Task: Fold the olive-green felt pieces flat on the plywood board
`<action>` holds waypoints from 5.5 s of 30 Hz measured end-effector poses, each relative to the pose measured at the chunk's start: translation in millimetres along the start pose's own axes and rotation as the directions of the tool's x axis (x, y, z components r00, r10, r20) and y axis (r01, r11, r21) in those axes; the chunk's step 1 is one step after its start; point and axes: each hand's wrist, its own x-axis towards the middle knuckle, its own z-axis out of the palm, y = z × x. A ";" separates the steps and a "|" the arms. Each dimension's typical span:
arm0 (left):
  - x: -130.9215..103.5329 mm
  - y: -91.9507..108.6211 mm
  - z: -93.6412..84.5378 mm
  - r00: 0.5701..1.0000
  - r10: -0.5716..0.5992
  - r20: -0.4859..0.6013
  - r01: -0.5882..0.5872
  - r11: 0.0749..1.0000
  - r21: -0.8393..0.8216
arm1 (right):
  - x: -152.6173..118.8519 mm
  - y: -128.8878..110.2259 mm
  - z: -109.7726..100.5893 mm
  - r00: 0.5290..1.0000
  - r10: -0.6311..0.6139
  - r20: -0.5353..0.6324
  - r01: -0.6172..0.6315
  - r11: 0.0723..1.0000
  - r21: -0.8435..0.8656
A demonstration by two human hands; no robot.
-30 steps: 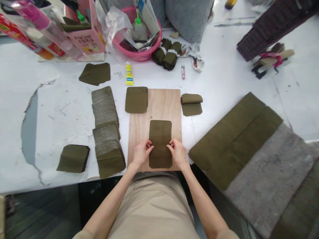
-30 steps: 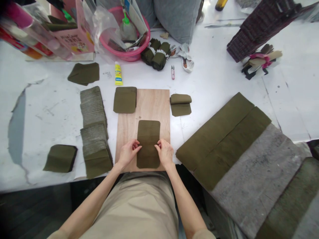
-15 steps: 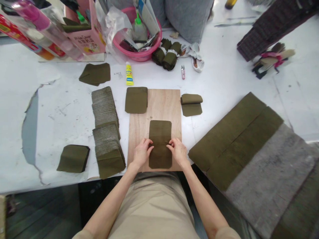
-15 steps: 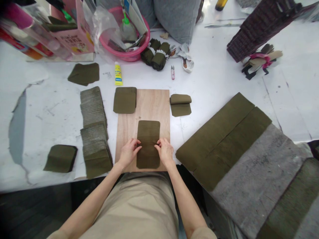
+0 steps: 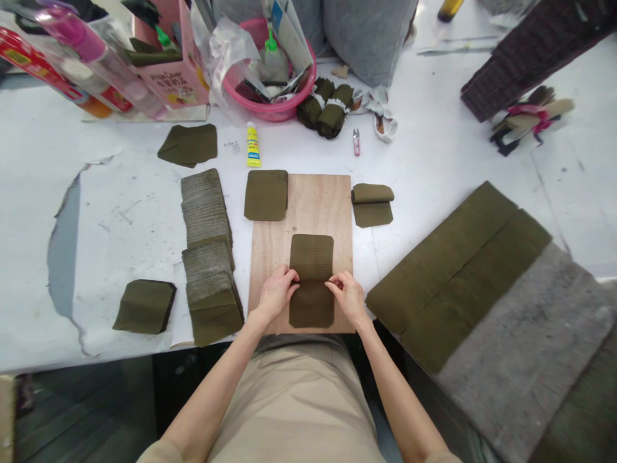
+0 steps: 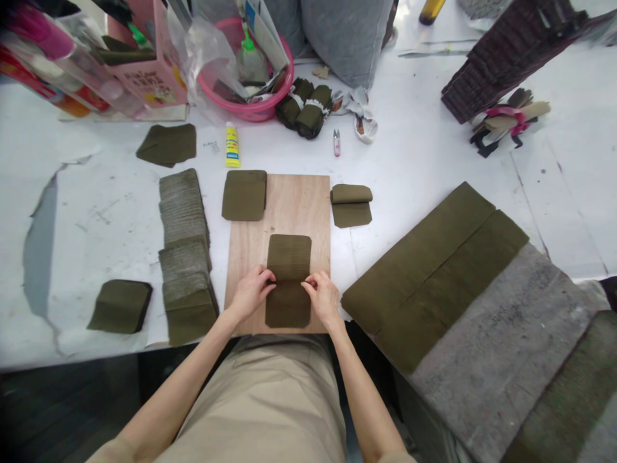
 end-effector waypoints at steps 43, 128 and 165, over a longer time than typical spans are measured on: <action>17.0 7.4 -13.1 0.919 -0.332 0.212 0.324 0.943 0.069 | 7.0 -7.1 4.3 0.992 0.124 -0.013 -0.125 0.976 -0.181; 39.3 6.2 17.4 0.957 0.108 -0.269 -0.118 0.993 -0.021 | 48.9 -20.4 -5.9 0.950 -0.310 -0.028 0.285 0.902 -0.325; 29.8 -9.8 -1.9 0.957 -0.215 0.195 0.285 0.817 -0.501 | 8.2 -6.2 16.9 0.982 0.167 0.092 -0.187 0.937 0.296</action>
